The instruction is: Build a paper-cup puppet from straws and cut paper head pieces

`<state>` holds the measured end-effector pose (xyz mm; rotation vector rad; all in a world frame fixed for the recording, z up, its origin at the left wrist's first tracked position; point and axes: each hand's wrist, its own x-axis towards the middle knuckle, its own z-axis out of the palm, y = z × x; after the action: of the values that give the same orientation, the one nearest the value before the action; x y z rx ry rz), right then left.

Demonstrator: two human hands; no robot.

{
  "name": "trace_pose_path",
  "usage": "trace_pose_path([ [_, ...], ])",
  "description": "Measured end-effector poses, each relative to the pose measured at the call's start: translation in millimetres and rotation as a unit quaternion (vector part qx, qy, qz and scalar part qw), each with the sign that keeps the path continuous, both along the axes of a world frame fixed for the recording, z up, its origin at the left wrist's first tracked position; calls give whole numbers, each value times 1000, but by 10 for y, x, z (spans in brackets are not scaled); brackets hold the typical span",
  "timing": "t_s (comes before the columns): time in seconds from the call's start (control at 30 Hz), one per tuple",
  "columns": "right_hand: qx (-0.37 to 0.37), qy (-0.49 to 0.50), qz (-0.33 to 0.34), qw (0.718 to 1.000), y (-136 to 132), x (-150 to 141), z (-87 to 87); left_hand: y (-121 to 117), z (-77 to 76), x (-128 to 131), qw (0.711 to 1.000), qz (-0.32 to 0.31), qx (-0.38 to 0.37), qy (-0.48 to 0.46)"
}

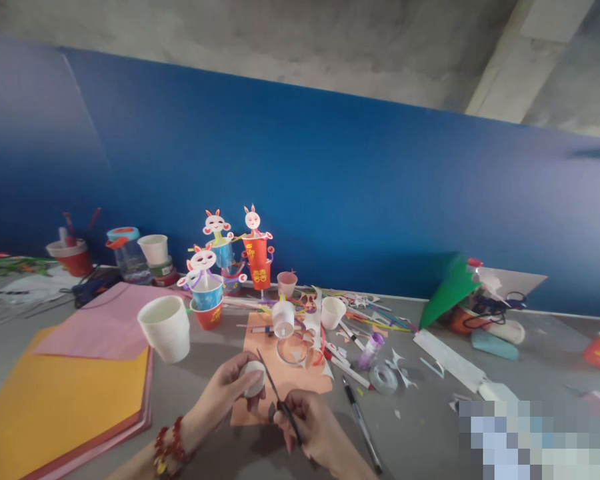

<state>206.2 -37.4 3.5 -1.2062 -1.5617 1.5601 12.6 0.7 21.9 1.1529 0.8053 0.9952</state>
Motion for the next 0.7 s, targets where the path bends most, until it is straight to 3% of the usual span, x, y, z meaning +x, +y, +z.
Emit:
trace_pose_path([
  [0.3,-15,10,21,1000,28,50,-105,8,-35,-10,1000,-11,15,12],
  [0.7,-7,-46,-9,999,39,67,-22,-18,15,-3,999,-9,-2,38],
])
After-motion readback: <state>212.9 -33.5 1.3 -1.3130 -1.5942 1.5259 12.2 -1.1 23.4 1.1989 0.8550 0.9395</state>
